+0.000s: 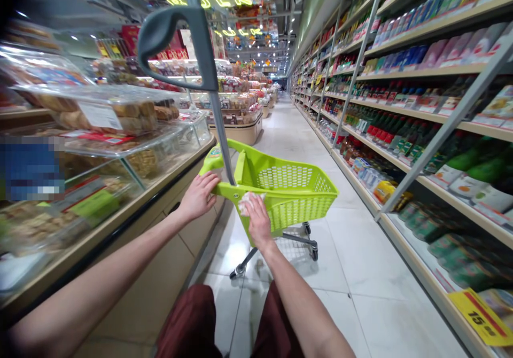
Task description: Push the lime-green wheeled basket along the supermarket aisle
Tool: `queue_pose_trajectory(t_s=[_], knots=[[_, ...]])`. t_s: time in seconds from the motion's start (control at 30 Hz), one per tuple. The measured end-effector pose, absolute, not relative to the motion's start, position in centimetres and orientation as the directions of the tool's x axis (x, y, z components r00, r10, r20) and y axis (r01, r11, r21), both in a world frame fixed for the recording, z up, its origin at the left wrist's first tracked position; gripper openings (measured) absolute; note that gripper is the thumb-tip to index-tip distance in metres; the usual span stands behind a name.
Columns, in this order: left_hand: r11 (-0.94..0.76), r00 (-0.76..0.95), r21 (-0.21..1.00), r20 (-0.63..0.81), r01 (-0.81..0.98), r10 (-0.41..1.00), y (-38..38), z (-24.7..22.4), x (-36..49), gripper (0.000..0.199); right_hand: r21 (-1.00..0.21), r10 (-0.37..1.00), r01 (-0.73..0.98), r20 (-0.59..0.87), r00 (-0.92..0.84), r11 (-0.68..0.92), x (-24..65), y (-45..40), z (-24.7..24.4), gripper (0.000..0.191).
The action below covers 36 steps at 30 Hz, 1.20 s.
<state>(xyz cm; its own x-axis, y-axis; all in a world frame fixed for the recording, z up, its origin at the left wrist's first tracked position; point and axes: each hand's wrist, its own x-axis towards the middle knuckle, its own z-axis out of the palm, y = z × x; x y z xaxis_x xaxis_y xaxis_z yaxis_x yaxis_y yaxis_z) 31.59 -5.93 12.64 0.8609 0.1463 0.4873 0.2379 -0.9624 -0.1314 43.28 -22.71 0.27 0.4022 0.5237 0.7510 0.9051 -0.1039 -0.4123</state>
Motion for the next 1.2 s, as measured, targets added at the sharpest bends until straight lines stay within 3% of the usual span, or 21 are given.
queue_pose_trajectory(t_s=[0.1,0.33,0.5,0.67,0.87,1.03,1.2], knots=[[-0.958,0.852,-0.135,0.501,0.252,0.153,-6.0,12.4,31.6,0.049,-0.404,0.46,0.907,0.788,0.41,-0.117,44.0,-21.4,2.6,0.044],[-0.955,0.852,-0.125,0.494,0.27,0.176,-6.6,12.3,30.9,0.053,-0.384,0.568,0.915,0.729,0.383,-0.123,43.7,-23.1,-1.7,0.045],[-0.952,0.83,-0.109,0.525,0.285,0.188,-6.8,12.7,30.8,0.045,-0.385,0.463,0.904,0.777,0.427,-0.187,44.2,-23.2,2.6,0.05],[-0.947,0.843,-0.107,0.494,0.303,0.214,-6.6,13.6,31.0,0.032,-0.312,0.542,0.929,0.755,0.37,-0.2,46.8,-22.6,3.8,0.047],[-0.942,0.817,-0.079,0.525,0.326,0.238,-7.7,13.9,29.9,0.025,-0.436,0.389,0.847,0.755,0.528,-0.304,50.2,-24.7,1.2,0.046],[-0.945,0.788,-0.039,0.564,0.323,0.247,-9.1,13.8,28.9,0.022,-0.492,0.41,0.849,0.746,0.524,-0.192,44.1,-22.1,4.1,0.049],[-0.927,0.773,-0.012,0.555,0.375,0.306,-9.8,13.9,28.7,0.019,-0.454,0.483,0.886,0.759,0.437,-0.089,40.1,-20.6,6.5,0.051]])
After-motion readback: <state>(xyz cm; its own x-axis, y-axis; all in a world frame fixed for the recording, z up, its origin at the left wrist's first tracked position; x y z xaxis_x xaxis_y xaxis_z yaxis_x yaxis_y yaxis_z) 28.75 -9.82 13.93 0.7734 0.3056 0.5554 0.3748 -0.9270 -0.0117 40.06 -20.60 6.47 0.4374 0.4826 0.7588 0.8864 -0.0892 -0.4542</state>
